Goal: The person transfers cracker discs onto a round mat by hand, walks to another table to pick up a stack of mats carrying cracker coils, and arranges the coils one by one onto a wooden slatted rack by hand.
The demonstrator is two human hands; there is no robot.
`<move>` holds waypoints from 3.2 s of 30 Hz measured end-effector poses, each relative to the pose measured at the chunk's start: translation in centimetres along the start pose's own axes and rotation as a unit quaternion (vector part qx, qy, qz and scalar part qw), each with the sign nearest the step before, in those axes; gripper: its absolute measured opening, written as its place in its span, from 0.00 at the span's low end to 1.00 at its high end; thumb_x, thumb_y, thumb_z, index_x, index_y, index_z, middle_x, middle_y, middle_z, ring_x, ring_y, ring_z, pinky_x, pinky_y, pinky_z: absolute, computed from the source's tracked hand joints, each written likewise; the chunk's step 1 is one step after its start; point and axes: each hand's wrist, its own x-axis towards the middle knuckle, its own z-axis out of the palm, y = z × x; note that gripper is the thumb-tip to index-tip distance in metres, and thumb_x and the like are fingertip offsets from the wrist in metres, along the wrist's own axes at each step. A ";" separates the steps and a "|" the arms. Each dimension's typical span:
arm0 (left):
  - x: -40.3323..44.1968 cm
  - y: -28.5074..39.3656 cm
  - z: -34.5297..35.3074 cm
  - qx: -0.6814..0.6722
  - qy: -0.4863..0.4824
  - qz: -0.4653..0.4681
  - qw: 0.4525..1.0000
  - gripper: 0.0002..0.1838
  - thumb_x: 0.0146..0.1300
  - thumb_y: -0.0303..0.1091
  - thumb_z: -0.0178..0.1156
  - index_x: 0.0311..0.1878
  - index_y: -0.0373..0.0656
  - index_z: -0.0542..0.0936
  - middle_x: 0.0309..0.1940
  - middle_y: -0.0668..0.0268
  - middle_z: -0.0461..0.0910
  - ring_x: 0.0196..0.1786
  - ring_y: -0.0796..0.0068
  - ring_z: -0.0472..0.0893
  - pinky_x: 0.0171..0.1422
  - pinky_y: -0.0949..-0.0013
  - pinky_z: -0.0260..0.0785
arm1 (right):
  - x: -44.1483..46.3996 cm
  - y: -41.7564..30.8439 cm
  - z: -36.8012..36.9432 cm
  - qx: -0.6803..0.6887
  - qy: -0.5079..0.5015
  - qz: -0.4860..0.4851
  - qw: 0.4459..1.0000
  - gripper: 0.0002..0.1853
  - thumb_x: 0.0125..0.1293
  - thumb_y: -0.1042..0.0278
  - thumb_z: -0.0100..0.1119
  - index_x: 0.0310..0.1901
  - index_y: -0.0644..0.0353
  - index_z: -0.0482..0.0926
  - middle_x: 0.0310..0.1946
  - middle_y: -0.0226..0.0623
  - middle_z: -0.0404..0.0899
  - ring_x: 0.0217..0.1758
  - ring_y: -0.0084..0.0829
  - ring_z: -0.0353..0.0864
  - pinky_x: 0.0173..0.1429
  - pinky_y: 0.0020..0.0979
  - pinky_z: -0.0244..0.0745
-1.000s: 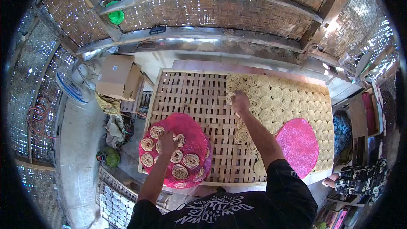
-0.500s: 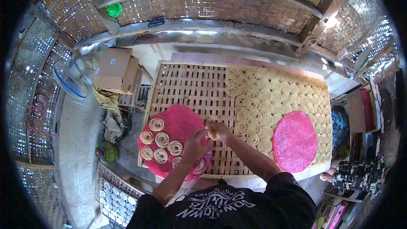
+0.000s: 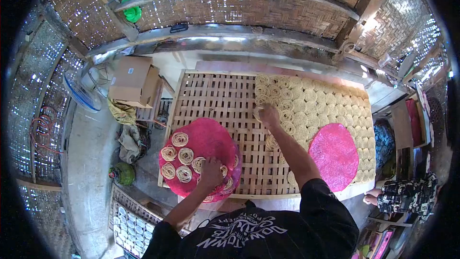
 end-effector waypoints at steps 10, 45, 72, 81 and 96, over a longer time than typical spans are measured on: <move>-0.8 2.9 -4.7 -0.199 -0.075 -0.029 0.977 0.20 0.57 0.47 0.64 0.46 0.44 0.79 0.37 0.55 0.83 0.45 0.49 0.83 0.48 0.49 0.74 | -14.0 -9.4 -5.6 0.269 -0.292 0.078 0.914 0.25 0.66 0.44 0.58 0.48 0.62 0.81 0.36 0.40 0.84 0.38 0.38 0.84 0.45 0.39 0.78; -2.0 2.5 -4.5 -0.183 0.036 -0.047 0.981 0.11 0.53 0.35 0.64 0.39 0.44 0.80 0.39 0.59 0.81 0.46 0.55 0.81 0.46 0.56 0.75 | -21.7 -14.8 -2.6 0.511 -0.386 0.361 0.677 0.20 0.68 0.53 0.60 0.46 0.65 0.81 0.39 0.40 0.84 0.37 0.29 0.82 0.39 0.34 0.79; -6.8 -4.9 -1.7 -0.033 -0.035 0.070 0.996 0.17 0.46 0.39 0.65 0.40 0.47 0.78 0.35 0.57 0.80 0.43 0.51 0.79 0.46 0.49 0.71 | -21.0 -8.5 -0.2 0.066 0.079 -0.011 0.995 0.19 0.60 0.55 0.65 0.48 0.57 0.79 0.33 0.40 0.80 0.36 0.44 0.80 0.40 0.44 0.74; -6.0 3.7 -2.3 -0.263 0.015 0.108 0.959 0.20 0.57 0.37 0.63 0.53 0.47 0.75 0.43 0.54 0.80 0.46 0.49 0.81 0.49 0.51 0.74 | -28.6 -13.5 1.1 0.614 -0.327 0.262 0.669 0.15 0.71 0.55 0.55 0.41 0.60 0.81 0.36 0.35 0.82 0.40 0.26 0.81 0.42 0.30 0.77; -2.2 -11.8 -3.3 0.075 0.167 -0.141 0.973 0.23 0.54 0.33 0.63 0.56 0.40 0.78 0.51 0.54 0.77 0.57 0.52 0.74 0.63 0.51 0.66 | -20.7 -1.4 -4.6 0.177 0.078 0.168 0.967 0.13 0.59 0.65 0.61 0.45 0.58 0.84 0.34 0.47 0.82 0.40 0.49 0.81 0.48 0.43 0.76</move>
